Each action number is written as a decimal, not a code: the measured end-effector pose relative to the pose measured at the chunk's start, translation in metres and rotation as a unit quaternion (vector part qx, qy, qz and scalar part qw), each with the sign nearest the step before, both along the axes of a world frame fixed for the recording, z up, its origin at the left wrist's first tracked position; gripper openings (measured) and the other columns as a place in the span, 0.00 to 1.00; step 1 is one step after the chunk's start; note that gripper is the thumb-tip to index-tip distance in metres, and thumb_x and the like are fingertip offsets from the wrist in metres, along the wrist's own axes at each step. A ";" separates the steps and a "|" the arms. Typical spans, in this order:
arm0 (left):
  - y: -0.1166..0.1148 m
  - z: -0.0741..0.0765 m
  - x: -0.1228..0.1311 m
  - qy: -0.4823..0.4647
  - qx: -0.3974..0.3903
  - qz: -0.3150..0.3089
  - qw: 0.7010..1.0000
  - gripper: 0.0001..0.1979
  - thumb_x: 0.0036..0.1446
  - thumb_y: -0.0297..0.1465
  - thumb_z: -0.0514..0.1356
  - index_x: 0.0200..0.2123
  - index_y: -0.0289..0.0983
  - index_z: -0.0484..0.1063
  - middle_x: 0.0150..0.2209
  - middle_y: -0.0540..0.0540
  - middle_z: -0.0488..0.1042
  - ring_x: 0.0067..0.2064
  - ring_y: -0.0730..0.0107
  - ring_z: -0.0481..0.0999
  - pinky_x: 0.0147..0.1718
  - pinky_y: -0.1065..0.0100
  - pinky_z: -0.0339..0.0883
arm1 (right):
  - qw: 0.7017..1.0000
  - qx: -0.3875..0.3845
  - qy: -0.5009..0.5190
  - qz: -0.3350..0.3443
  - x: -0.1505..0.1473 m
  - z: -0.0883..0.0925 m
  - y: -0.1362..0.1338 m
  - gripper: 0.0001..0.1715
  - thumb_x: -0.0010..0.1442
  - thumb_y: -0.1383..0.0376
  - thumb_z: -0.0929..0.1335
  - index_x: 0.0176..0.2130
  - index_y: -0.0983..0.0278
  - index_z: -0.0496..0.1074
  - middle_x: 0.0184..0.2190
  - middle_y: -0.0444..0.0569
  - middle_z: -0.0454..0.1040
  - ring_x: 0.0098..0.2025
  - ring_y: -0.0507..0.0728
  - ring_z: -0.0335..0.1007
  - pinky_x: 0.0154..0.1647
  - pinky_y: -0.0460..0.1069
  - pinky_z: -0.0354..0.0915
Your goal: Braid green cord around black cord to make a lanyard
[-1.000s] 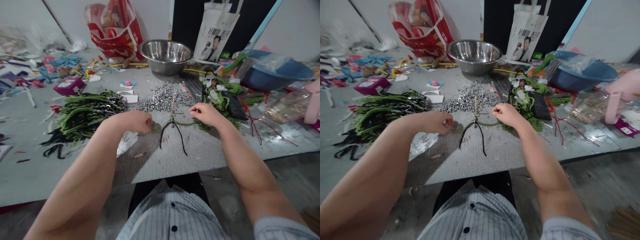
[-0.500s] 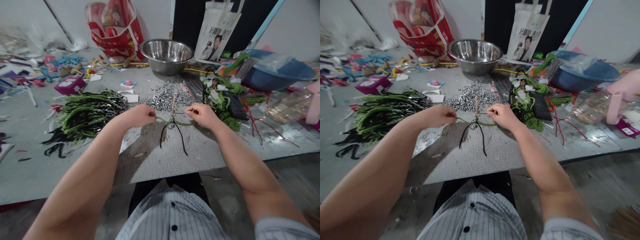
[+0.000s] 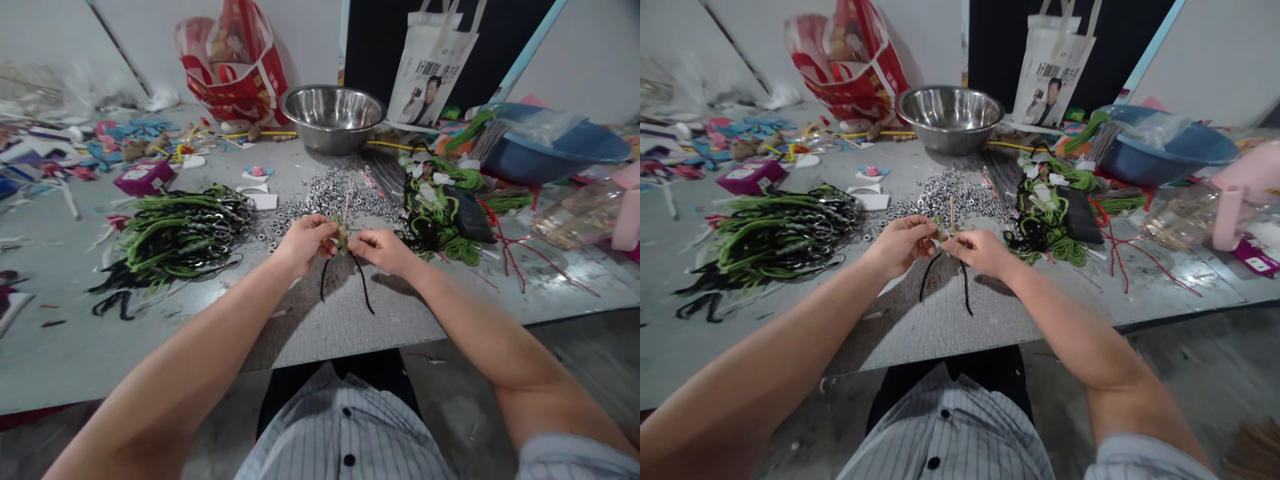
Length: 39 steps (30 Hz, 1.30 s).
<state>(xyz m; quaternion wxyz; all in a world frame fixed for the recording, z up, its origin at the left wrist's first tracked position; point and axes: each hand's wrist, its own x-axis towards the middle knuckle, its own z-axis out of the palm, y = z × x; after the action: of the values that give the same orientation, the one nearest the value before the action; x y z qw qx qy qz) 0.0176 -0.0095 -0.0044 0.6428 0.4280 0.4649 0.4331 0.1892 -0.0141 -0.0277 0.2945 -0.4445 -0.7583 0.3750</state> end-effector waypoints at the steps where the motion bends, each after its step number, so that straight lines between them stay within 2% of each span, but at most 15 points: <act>1: 0.000 -0.002 0.001 -0.007 0.002 0.000 1.000 0.07 0.53 0.23 0.58 0.24 0.34 0.64 0.20 0.51 0.72 0.15 0.79 0.66 0.14 0.76 0.58 | 1.000 -0.005 -0.006 0.002 -0.002 -0.001 -0.001 0.28 0.52 0.43 0.64 0.25 0.65 0.69 0.19 0.41 0.58 0.23 0.48 0.51 0.24 0.47 0.49; 6: 0.001 -0.007 0.002 -0.027 0.014 0.006 1.000 0.06 0.52 0.23 0.58 0.24 0.34 0.63 0.20 0.52 0.72 0.15 0.80 0.66 0.16 0.75 0.59 | 1.000 -0.011 -0.007 0.009 -0.008 -0.002 -0.001 0.19 0.52 0.52 0.66 0.27 0.66 0.69 0.20 0.41 0.59 0.24 0.49 0.52 0.26 0.47 0.51; 9: 0.002 -0.007 0.002 0.000 0.022 0.015 1.000 0.06 0.51 0.24 0.57 0.23 0.35 0.64 0.20 0.52 0.72 0.15 0.81 0.64 0.15 0.75 0.56 | 1.000 -0.002 -0.001 0.003 -0.006 -0.002 0.001 0.15 0.53 0.55 0.65 0.28 0.65 0.68 0.21 0.41 0.61 0.24 0.49 0.53 0.27 0.47 0.52; 15: 0.005 -0.007 -0.004 0.104 0.038 0.032 0.993 0.05 0.50 0.26 0.56 0.23 0.36 0.64 0.20 0.53 0.71 0.14 0.82 0.58 0.14 0.74 0.49 | 0.996 0.065 -0.034 -0.048 0.005 0.002 0.006 0.11 0.56 0.59 0.64 0.29 0.64 0.69 0.23 0.43 0.67 0.26 0.50 0.58 0.29 0.47 0.55; 18: 0.012 -0.006 -0.012 0.228 0.065 0.015 0.971 0.07 0.48 0.27 0.54 0.20 0.37 0.62 0.18 0.53 0.67 0.15 0.80 0.56 0.15 0.72 0.48 | 0.983 0.124 -0.099 -0.091 0.019 0.010 0.012 0.10 0.57 0.61 0.64 0.30 0.64 0.71 0.27 0.46 0.71 0.29 0.52 0.63 0.32 0.48 0.57; 19: 0.014 -0.006 -0.016 0.300 0.077 -0.005 0.951 0.08 0.48 0.28 0.54 0.19 0.37 0.61 0.18 0.53 0.65 0.16 0.79 0.56 0.16 0.72 0.49 | 0.978 0.127 -0.126 -0.106 0.025 0.012 0.014 0.09 0.57 0.62 0.65 0.31 0.64 0.72 0.28 0.47 0.73 0.30 0.52 0.64 0.32 0.48 0.57; 20: 0.017 -0.006 -0.020 0.387 0.102 -0.023 0.916 0.08 0.47 0.28 0.54 0.18 0.37 0.61 0.18 0.52 0.65 0.18 0.77 0.59 0.18 0.71 0.50 | 0.972 0.124 -0.161 -0.116 0.032 0.015 0.016 0.08 0.56 0.63 0.65 0.32 0.64 0.72 0.30 0.48 0.73 0.31 0.53 0.65 0.33 0.49 0.58; 22: 0.021 -0.004 -0.026 0.555 0.147 -0.066 0.816 0.06 0.46 0.30 0.56 0.20 0.38 0.64 0.22 0.48 0.69 0.24 0.70 0.67 0.22 0.69 0.54 | 0.960 0.097 -0.246 -0.097 0.043 0.020 0.019 0.07 0.55 0.64 0.67 0.34 0.64 0.74 0.32 0.49 0.74 0.33 0.54 0.67 0.34 0.49 0.59; 24: 0.023 -0.002 -0.030 0.659 0.138 -0.100 0.733 0.05 0.48 0.33 0.55 0.25 0.38 0.67 0.29 0.43 0.74 0.32 0.61 0.73 0.25 0.67 0.58 | 0.940 0.076 -0.326 -0.058 0.052 0.023 0.021 0.09 0.53 0.65 0.68 0.37 0.63 0.74 0.36 0.51 0.74 0.37 0.56 0.68 0.37 0.50 0.60; 26: 0.022 0.000 -0.032 0.710 0.121 -0.118 0.683 0.08 0.50 0.34 0.53 0.30 0.38 0.70 0.34 0.40 0.76 0.38 0.53 0.75 0.29 0.63 0.62 | 0.920 0.062 -0.387 -0.028 0.056 0.024 0.022 0.12 0.53 0.65 0.68 0.39 0.63 0.73 0.40 0.53 0.74 0.41 0.58 0.68 0.39 0.51 0.61; 28: 0.021 0.002 -0.033 0.731 0.114 -0.125 0.661 0.11 0.51 0.33 0.52 0.34 0.38 0.71 0.38 0.38 0.76 0.42 0.49 0.75 0.33 0.60 0.64 | 0.904 0.051 -0.425 -0.017 0.056 0.023 0.021 0.11 0.54 0.65 0.67 0.39 0.63 0.72 0.41 0.53 0.73 0.43 0.59 0.68 0.39 0.51 0.60; 30: 0.021 0.001 -0.034 0.735 0.119 -0.118 0.657 0.12 0.52 0.32 0.52 0.38 0.38 0.71 0.40 0.37 0.76 0.43 0.48 0.75 0.35 0.58 0.65 | 0.895 0.040 -0.444 -0.014 0.055 0.023 0.021 0.07 0.55 0.66 0.65 0.35 0.63 0.72 0.38 0.52 0.74 0.40 0.58 0.68 0.37 0.50 0.59; 33: 0.023 -0.003 -0.035 0.716 0.166 -0.091 0.672 0.12 0.51 0.30 0.53 0.40 0.37 0.70 0.42 0.38 0.74 0.43 0.52 0.74 0.35 0.61 0.65 | 0.899 0.027 -0.436 -0.013 0.054 0.021 0.021 0.06 0.55 0.67 0.64 0.28 0.62 0.69 0.31 0.50 0.73 0.33 0.55 0.67 0.32 0.49 0.56; 36: 0.022 -0.006 -0.032 0.658 0.263 -0.063 0.703 0.11 0.50 0.24 0.53 0.36 0.36 0.71 0.41 0.39 0.73 0.40 0.60 0.73 0.36 0.65 0.64 | 0.936 0.025 -0.349 -0.046 0.051 0.020 0.022 0.07 0.55 0.67 0.65 0.25 0.62 0.66 0.24 0.47 0.70 0.27 0.53 0.63 0.28 0.49 0.55; 39: 0.016 -0.006 -0.026 0.577 0.355 -0.041 0.735 0.11 0.49 0.23 0.51 0.35 0.35 0.72 0.40 0.40 0.72 0.35 0.66 0.72 0.35 0.67 0.63 | 0.982 0.010 -0.179 -0.066 0.044 0.015 0.021 0.06 0.54 0.67 0.66 0.25 0.62 0.65 0.22 0.44 0.69 0.24 0.50 0.60 0.25 0.47 0.55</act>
<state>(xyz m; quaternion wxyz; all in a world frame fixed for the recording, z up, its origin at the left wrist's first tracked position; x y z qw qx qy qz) -0.0088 0.0065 -0.0105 0.0701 0.8115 0.5408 0.2101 0.2336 0.0071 -0.0122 0.1832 -0.5505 -0.7714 0.2613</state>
